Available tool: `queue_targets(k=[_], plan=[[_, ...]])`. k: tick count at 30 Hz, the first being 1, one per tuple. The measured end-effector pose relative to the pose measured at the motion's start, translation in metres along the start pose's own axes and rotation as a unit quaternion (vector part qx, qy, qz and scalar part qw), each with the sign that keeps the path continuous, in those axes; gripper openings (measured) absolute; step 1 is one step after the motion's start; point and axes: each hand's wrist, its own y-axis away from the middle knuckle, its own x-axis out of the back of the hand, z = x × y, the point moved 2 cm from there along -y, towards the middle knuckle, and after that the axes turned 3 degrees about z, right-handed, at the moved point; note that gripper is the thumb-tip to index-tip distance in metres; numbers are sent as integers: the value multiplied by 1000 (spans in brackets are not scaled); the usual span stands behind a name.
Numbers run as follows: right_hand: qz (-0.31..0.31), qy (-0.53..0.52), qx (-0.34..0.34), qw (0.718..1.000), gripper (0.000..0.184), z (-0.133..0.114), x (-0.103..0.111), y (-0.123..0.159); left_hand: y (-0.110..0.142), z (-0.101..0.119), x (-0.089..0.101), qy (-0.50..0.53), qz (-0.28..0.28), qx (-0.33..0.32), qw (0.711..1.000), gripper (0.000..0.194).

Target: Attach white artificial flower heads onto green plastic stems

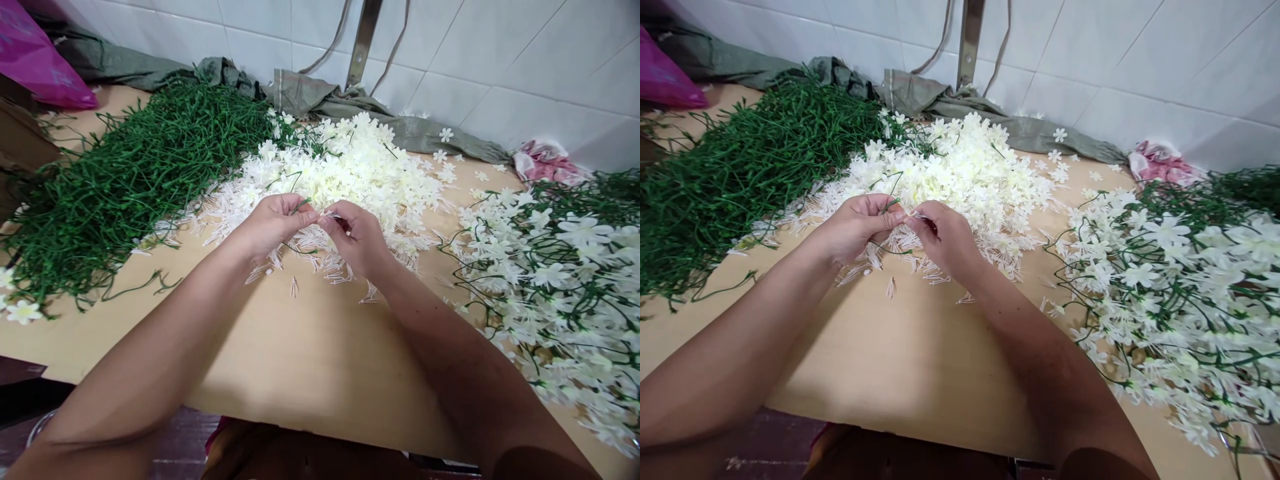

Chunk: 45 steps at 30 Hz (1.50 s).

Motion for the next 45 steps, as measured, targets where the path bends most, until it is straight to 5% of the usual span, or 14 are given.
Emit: queue_targets(k=[7,12,27,45], plan=[[-53,-78,-68,993,33,6,3,-1,1,0,0,-5,-4,15,1000,24],[-30,-40,-31,998,33,2,7,-4,2,1,-3,-24,-5,4,1000,28],[-23,-53,-29,998,30,-4,10,-5,3,-5,-6,-22,-133,-8,991,40],[-7,-47,-45,998,31,0,0,3,-1,-12,-12,-53,-99,-72,991,52]])
